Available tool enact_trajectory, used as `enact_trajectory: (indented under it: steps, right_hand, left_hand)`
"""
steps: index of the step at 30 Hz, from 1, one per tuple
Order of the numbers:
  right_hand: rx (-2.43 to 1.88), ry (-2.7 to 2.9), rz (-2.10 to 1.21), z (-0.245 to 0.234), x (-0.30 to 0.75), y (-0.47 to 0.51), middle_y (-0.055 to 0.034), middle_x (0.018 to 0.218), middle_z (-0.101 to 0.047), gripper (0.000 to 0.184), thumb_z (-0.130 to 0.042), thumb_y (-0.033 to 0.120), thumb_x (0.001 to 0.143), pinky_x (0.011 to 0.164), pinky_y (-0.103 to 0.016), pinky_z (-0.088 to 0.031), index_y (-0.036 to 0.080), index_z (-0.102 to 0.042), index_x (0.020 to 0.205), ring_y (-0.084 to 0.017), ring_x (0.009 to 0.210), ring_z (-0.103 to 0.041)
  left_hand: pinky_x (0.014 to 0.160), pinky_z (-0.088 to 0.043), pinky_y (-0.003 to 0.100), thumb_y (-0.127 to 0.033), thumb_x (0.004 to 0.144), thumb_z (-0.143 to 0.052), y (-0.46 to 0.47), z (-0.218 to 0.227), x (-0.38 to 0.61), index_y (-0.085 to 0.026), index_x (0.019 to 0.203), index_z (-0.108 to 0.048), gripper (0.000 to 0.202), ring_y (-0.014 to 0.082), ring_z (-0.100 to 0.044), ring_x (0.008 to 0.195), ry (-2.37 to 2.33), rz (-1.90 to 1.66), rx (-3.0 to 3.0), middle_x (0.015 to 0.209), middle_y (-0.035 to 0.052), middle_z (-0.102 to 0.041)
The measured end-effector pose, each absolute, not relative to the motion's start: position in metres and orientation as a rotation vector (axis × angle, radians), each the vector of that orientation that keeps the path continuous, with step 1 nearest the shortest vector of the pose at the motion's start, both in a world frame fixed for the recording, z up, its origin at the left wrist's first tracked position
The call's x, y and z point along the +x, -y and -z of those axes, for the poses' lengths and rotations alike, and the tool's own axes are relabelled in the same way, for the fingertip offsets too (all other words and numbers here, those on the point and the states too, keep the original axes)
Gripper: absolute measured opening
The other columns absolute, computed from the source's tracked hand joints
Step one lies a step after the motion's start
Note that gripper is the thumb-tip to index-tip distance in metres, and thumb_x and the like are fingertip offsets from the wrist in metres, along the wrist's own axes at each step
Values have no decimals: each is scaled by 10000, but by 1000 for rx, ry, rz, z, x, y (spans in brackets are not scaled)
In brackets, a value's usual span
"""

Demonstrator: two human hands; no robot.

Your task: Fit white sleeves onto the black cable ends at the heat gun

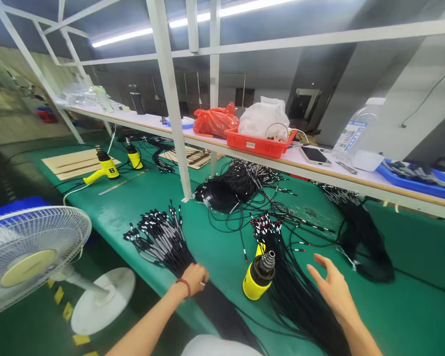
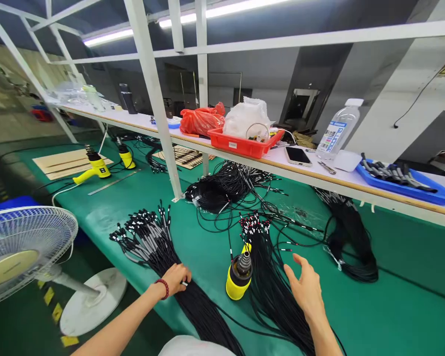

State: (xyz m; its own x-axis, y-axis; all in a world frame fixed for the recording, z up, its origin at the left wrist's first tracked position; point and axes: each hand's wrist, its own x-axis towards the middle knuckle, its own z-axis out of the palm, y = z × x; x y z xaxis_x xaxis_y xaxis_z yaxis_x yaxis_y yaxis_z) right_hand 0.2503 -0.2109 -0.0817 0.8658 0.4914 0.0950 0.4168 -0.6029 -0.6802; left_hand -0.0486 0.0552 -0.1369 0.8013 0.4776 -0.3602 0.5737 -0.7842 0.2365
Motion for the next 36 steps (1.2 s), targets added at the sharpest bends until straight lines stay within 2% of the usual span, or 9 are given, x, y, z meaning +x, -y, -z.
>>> enact_trajectory:
  steps: [7, 10, 14, 19, 22, 25, 28, 31, 36]
  right_hand:
    - [-2278, 710, -203, 61, 242, 216, -107, 1132, -679, 581, -444, 588, 722, 695, -401, -484, 178, -608, 1100, -226, 685, -603]
    - [-2272, 736, -212, 50, 239, 226, -72, 1140, -678, 531, -474, 586, 730, 710, -407, -506, 226, -621, 1093, -248, 780, -627]
    - [-2156, 812, -197, 26, 216, 231, -54, 1160, -663, 420, -484, 533, 796, 885, -412, -501, 255, -625, 1078, -263, 1055, -596]
    - [-1980, 1141, -347, -23, 161, 213, -53, 1141, -666, 311, -484, 445, 881, 921, -329, -499, 260, -604, 1099, -211, 1042, -618]
    - [-1917, 1305, -380, -47, 136, 201, -59, 1162, -650, 321, -509, 403, 885, 914, -301, -493, 259, -551, 1169, -205, 1057, -608]
    - [-1886, 1293, -463, -59, 129, 194, -30, 970, -675, 218, -434, 392, 932, 769, -241, -508, 248, -551, 1046, -165, 851, -628]
    - [-1897, 1229, -441, -61, 137, 193, 26, 735, -601, 250, -382, 391, 959, 598, -198, -437, 236, -509, 810, -123, 635, -525]
    - [-1918, 1182, -377, -58, 148, 194, 43, 667, -522, 285, -406, 399, 945, 549, -201, -373, 228, -463, 725, -118, 593, -441]
    - [-1936, 1100, -393, -49, 159, 189, 33, 667, -506, 292, -436, 436, 914, 550, -214, -366, 223, -480, 720, -132, 606, -443]
  left_hand:
    - [880, -397, 305, -123, 787, -584, -52, 125, -53, -231, 813, -647, 128, 209, -596, 914, -731, 372, 2700, 864, 24, -680]
    - [819, -420, 289, -108, 810, -533, -63, 102, -53, -197, 786, -629, 133, 220, -599, 904, -660, 360, 2726, 907, 62, -662]
    - [763, -418, 271, -130, 882, -450, -61, 42, -48, -197, 810, -593, 173, 198, -586, 839, -516, 277, 2762, 872, 41, -638]
    - [713, -412, 254, -193, 941, -420, -8, -52, -21, -206, 812, -533, 172, 164, -537, 728, -163, -57, 2799, 773, 0, -598]
    - [697, -412, 255, -195, 952, -446, 25, -81, 2, -201, 838, -535, 144, 160, -539, 719, -31, -164, 2837, 783, 0, -609]
    - [707, -415, 253, -194, 955, -468, 42, -86, 20, -192, 861, -543, 121, 158, -562, 745, 46, -234, 2812, 810, 1, -632]
    - [714, -421, 254, -207, 953, -487, 43, -81, 29, -190, 892, -556, 94, 160, -571, 759, -14, -303, 2765, 837, 2, -643]
    - [708, -419, 258, -201, 941, -510, 37, -76, 30, -191, 898, -570, 74, 163, -567, 760, -108, -344, 2767, 849, 3, -648]
    - [684, -394, 283, -263, 947, -495, 26, -65, 27, -202, 858, -589, 142, 175, -553, 721, -193, -319, 2807, 793, 9, -635]
